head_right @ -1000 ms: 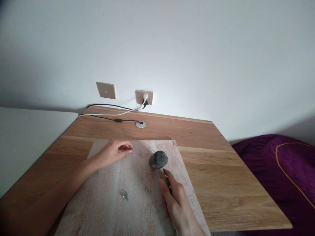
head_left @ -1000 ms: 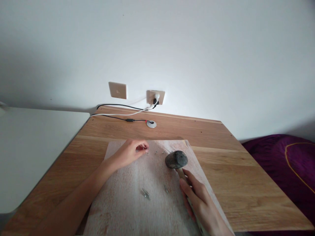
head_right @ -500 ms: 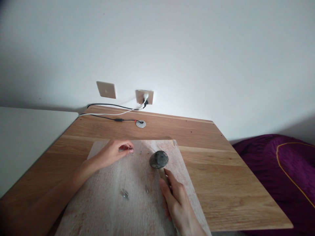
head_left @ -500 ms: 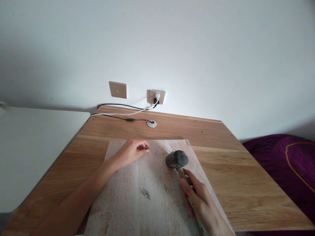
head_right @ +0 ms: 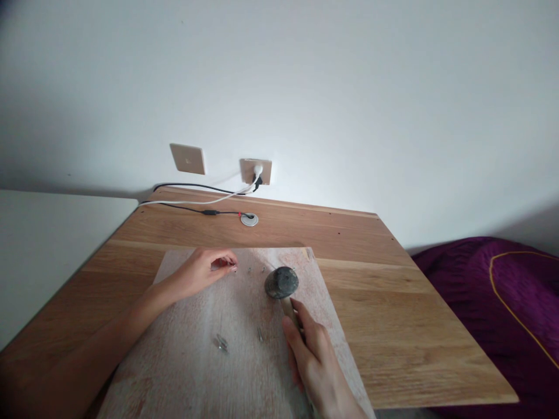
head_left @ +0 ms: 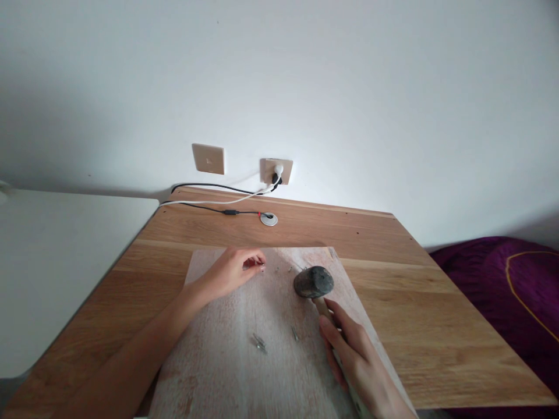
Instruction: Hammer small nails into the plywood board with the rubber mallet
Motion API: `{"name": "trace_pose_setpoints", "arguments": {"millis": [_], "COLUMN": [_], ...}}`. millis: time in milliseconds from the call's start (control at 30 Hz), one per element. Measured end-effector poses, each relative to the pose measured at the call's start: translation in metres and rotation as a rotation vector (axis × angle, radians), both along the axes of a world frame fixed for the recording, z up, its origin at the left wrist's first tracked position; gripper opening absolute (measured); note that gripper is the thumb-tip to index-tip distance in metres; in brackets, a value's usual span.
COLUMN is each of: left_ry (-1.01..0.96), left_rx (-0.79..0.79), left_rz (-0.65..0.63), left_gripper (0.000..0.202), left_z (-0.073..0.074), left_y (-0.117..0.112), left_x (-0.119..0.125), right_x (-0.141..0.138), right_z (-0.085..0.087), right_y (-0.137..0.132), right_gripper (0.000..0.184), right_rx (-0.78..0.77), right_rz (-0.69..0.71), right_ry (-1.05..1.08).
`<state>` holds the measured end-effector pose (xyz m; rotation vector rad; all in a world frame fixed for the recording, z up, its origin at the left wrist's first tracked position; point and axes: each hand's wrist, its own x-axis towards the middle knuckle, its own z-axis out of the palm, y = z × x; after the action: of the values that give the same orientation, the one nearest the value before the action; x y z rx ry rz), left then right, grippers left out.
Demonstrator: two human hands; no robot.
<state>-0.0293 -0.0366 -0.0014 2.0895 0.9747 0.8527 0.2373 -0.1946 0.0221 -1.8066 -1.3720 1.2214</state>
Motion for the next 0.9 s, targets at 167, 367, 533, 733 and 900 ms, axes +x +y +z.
{"name": "trace_pose_setpoints", "arguments": {"millis": [167, 367, 533, 733, 900], "left_ry": [0.034, 0.027, 0.029, 0.010, 0.010], "left_rx": [0.028, 0.070, 0.083, 0.076, 0.083], "left_rz": [-0.004, -0.016, -0.025, -0.032, -0.024], "left_gripper": [0.011, 0.014, 0.013, 0.013, 0.011], "left_z": [0.0036, 0.0061, 0.0078, 0.0069, 0.0044], "left_y": [-0.0012, -0.0041, -0.0057, -0.0043, -0.0039], "left_x": [0.0011, 0.0015, 0.0022, 0.0031, 0.0034], "right_x": [0.0002, 0.0010, 0.0006, -0.0001, 0.0000], "right_z": [0.0005, -0.0015, 0.0006, 0.0010, -0.0004], "right_y": [0.0012, 0.0007, 0.0007, 0.0023, 0.0018], "right_gripper": [0.071, 0.074, 0.076, 0.076, 0.079], "right_rx": [0.007, -0.002, 0.005, 0.011, 0.009], "right_rz": [0.010, -0.001, 0.011, 0.017, 0.023], "right_ry": [0.001, 0.015, -0.022, -0.018, -0.018]}}
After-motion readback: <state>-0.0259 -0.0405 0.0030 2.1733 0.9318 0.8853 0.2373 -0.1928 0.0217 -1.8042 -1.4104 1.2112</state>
